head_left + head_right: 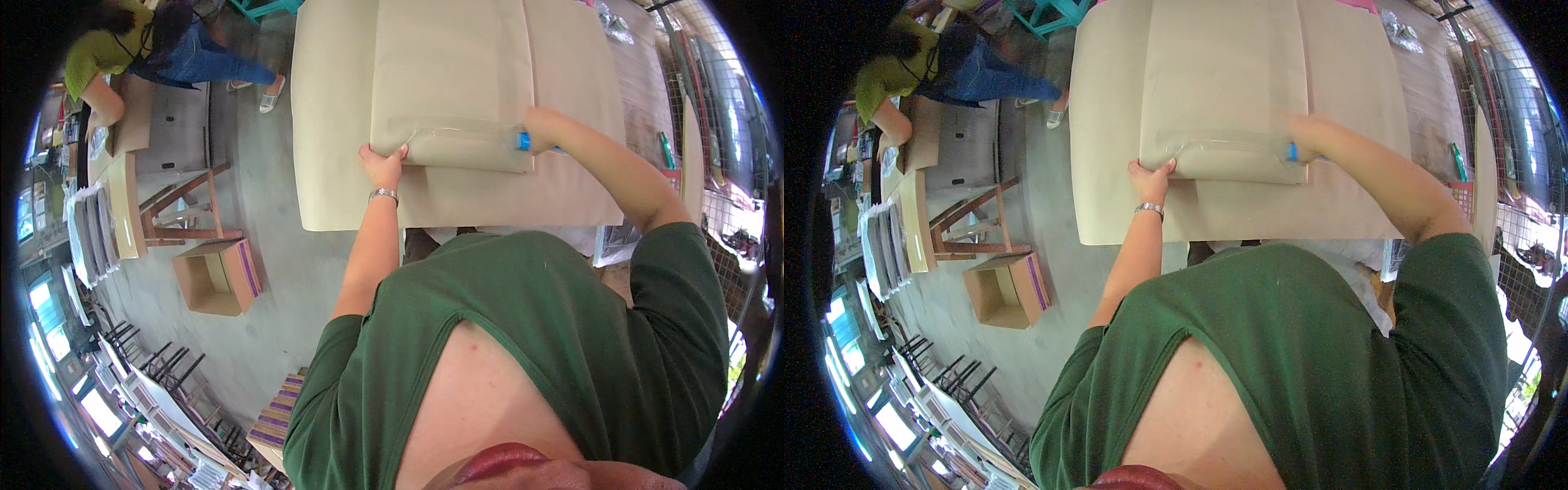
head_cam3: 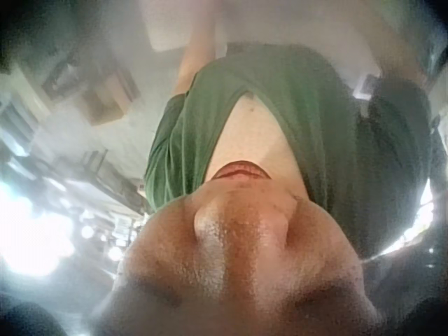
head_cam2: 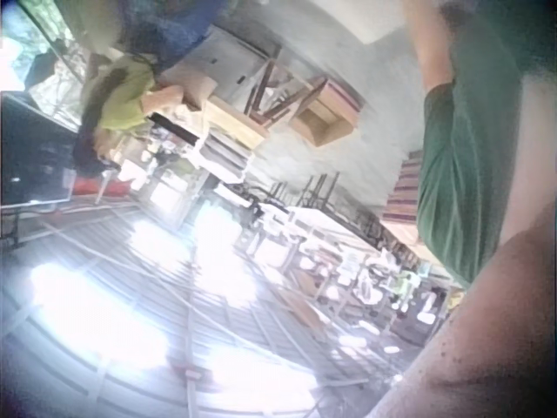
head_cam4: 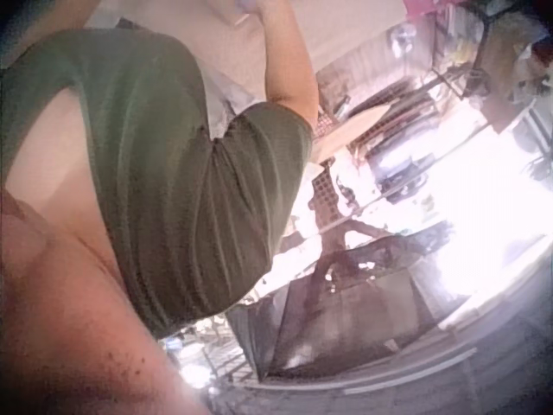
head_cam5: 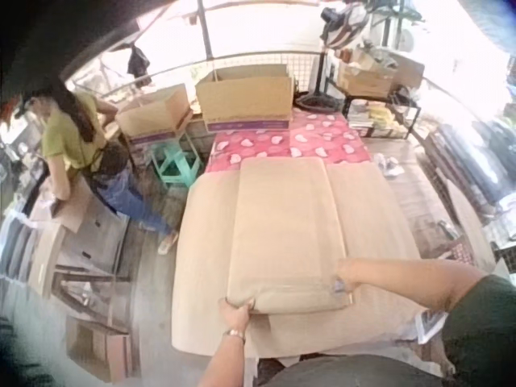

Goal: The person picks up illustration boards and places them into a cardboard box, then wraps several black boards in brown paper by hand and secures the paper using tape from a dispenser.

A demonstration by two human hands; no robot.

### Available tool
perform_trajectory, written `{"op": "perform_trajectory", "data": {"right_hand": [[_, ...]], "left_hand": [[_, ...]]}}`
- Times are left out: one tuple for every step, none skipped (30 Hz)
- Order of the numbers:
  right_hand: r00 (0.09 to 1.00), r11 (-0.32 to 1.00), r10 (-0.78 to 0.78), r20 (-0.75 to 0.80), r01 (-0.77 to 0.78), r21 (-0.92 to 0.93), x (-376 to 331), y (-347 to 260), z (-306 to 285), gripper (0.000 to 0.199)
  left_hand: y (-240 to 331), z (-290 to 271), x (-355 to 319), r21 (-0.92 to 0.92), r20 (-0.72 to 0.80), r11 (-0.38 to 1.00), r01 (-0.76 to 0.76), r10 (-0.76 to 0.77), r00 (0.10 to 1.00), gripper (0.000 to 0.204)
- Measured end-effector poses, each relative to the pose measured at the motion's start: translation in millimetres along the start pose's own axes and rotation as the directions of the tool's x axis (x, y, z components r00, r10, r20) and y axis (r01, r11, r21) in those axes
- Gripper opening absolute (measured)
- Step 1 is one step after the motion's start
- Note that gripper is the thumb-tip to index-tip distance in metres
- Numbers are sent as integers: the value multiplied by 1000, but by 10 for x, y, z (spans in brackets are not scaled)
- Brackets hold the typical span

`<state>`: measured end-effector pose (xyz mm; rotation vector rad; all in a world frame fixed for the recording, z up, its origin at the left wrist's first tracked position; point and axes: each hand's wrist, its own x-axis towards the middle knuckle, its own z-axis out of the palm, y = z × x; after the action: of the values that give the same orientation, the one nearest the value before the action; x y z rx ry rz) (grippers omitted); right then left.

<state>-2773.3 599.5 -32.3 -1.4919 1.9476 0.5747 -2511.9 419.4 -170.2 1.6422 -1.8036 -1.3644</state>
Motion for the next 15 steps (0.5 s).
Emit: {"op": "perform_trajectory", "data": {"right_hand": [[999, 998, 24, 48, -22, -51, -38, 70, 59, 33], [994, 996, 30, 104, -21, -86, -23, 102, 76, 32], [985, 992, 45, 164, -25, -121, -29, 164, 112, 31], [966, 969, 143, 216, -93, -228, 104, 106, 155, 30], [934, 933, 242, 261, -150, -328, 282, -28, 175, 29], [913, 924, 268, 307, -154, -349, 379, -211, 47, 29], [888, 917, 295, 352, -159, -366, 426, -359, -92, 28], [892, 944, 291, 347, -209, -256, 381, -396, -218, 30], [892, 956, 292, 344, -258, -142, 276, -382, -353, 31], [894, 954, 291, 340, -299, -30, 199, -344, -387, 33], [863, 910, 401, 308, -414, -23, 128, -235, -290, 34], [827, 861, 494, 268, -509, -16, 87, -102, -173, 34], [779, 801, 584, 229, -599, -5, 33, 99, 5, 34], [728, 740, 661, 181, -673, 2, -2, 324, 175, 35], [659, 664, 740, 134, -747, 9, -61, 648, 392, 35]], "left_hand": [[28, 2, -2, 30, -16, 999, -11, 12, 1000, 83], [24, 0, -5, 63, -32, 998, -21, 23, 999, 84], [20, 38, -25, 91, -40, 995, -32, 36, 999, 85], [10, 44, -36, 91, -27, 995, -45, 48, 998, 86], [-22, 25, -26, 97, -10, 993, -60, 62, 998, 86], [-35, -21, -5, 103, -6, 992, -74, 75, 997, 87], [-3, -51, -19, 194, -17, 978, -72, 77, 997, 87], [52, -74, -69, 281, -24, 957, -68, 78, 997, 88], [94, -58, -117, 365, -27, 929, -65, 80, 996, 89], [112, -38, -147, 446, 8, 880, -164, 179, 984, 84], [136, 5, -174, 516, 54, 816, -262, 274, 960, 80], [137, -4, -161, 582, 88, 737, -344, 363, 928, 76], [94, 49, -123, 583, 205, 647, -490, 467, 860, 71], [-35, 109, -41, 570, 304, 548, -612, 552, 777, 67], [-66, 232, 9, 531, 402, 440, -724, 621, 673, 62]]}}
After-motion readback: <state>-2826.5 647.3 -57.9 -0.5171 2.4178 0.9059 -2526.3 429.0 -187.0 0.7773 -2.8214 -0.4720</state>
